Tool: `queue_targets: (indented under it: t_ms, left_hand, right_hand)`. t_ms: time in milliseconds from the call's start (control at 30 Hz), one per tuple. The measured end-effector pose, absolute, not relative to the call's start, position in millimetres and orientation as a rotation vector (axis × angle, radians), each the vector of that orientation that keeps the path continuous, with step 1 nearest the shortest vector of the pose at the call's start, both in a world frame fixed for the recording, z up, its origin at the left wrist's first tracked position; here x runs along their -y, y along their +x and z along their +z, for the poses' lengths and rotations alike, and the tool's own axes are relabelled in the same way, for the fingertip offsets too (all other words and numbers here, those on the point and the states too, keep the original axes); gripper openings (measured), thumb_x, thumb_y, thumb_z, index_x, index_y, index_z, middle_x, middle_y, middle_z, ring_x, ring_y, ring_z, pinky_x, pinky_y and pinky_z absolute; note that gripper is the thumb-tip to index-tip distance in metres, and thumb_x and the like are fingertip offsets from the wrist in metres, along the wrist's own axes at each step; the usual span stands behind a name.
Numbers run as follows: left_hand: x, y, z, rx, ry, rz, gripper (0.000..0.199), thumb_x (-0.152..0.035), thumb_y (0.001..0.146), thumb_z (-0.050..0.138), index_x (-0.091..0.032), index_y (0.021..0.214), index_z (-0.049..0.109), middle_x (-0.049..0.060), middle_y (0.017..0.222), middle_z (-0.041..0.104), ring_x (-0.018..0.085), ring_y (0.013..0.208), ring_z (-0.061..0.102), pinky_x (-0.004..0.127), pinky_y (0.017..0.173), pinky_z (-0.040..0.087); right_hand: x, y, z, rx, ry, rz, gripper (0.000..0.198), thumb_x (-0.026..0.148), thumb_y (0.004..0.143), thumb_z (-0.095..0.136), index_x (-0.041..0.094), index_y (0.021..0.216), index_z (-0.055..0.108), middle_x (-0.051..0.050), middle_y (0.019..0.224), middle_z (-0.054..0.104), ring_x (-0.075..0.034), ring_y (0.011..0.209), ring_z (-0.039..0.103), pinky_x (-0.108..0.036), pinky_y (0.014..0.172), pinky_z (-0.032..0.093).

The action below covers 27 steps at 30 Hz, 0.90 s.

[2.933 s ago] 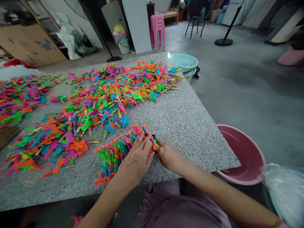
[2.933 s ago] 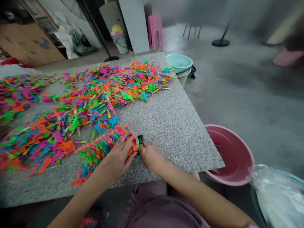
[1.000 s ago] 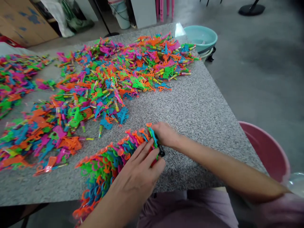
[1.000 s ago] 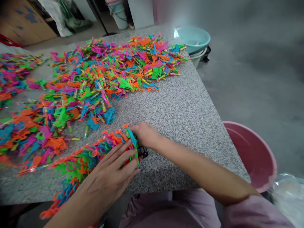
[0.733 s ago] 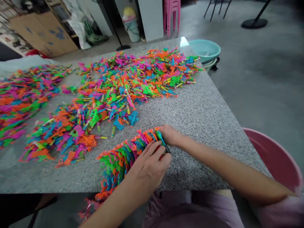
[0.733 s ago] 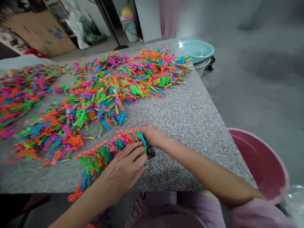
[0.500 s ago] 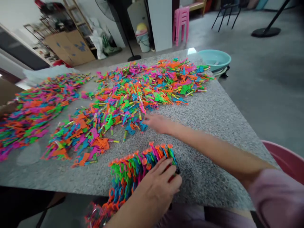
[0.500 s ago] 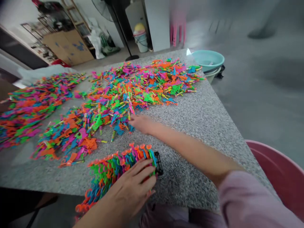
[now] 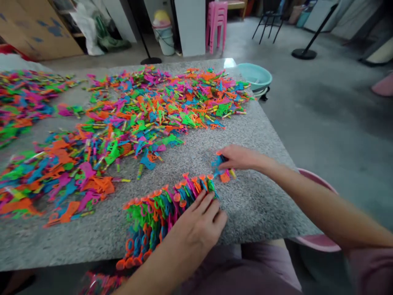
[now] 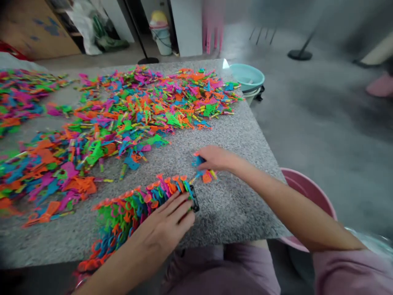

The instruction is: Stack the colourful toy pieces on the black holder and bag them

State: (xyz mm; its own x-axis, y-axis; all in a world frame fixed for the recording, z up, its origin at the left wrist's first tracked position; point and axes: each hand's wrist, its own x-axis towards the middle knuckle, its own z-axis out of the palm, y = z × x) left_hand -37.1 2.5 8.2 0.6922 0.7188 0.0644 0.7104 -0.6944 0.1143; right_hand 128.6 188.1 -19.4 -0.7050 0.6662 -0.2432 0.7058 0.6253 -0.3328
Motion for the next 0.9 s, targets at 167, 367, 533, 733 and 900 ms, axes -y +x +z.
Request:
queue_targets:
  t_ms: [167, 367, 533, 733, 900]
  left_hand:
    - [-8, -25, 5, -1.177, 2.768, 0.109, 0.022, -0.01, 0.089, 0.05, -0.015, 0.108, 0.058, 0.011, 0.12, 0.063, 0.027, 0.127, 0.052, 0.046, 0.113, 0.039]
    - [-4, -28, 5, -1.196, 2.75, 0.074, 0.023, -0.011, 0.091, 0.05, -0.016, 0.113, 0.058, 0.009, 0.125, 0.06, 0.026, 0.132, 0.047, 0.047, 0.113, 0.04]
    - [-4, -28, 12, -1.21, 2.799, 0.073, 0.024, -0.012, 0.091, 0.051, -0.015, 0.113, 0.059, 0.013, 0.132, 0.056, 0.028, 0.135, 0.044, 0.047, 0.111, 0.043]
    - [-8, -25, 14, -1.198, 2.801, 0.027, 0.022, -0.014, 0.092, 0.052, -0.018, 0.112, 0.061, 0.009, 0.14, 0.053, 0.03, 0.139, 0.037, 0.051, 0.113, 0.041]
    - [-10, -23, 12, -1.249, 2.761, 0.015, 0.018, -0.013, 0.093, 0.049, -0.014, 0.107, 0.06, 0.014, 0.128, 0.058, 0.03, 0.144, 0.032, 0.054, 0.116, 0.037]
  right_hand:
    - [-178, 140, -31, -2.564, 1.511, -0.557, 0.03, 0.033, 0.084, 0.068, 0.011, 0.104, 0.064, -0.015, 0.094, 0.071, -0.024, 0.084, 0.065, -0.028, 0.065, 0.043]
    - [-171, 156, -47, -2.409, 1.629, -1.282, 0.034, 0.05, 0.089, 0.06, 0.016, 0.084, 0.057, -0.005, 0.064, 0.066, -0.016, 0.05, 0.059, -0.026, 0.049, 0.044]
    - [-125, 205, -58, -1.966, 1.574, -2.374, 0.033, 0.051, 0.089, 0.057, 0.021, 0.098, 0.048, 0.0, 0.067, 0.068, -0.014, 0.045, 0.06, -0.024, 0.042, 0.048]
    - [-58, 205, -71, -2.12, 1.731, -2.247, 0.032, 0.027, 0.068, 0.077, 0.019, 0.089, 0.053, 0.0, 0.076, 0.065, -0.014, 0.062, 0.062, -0.026, 0.057, 0.051]
    - [-34, 179, -86, -2.29, 2.13, -1.712, 0.017, 0.025, 0.074, 0.072, 0.018, 0.082, 0.058, -0.001, 0.071, 0.064, -0.016, 0.063, 0.059, -0.028, 0.063, 0.046]
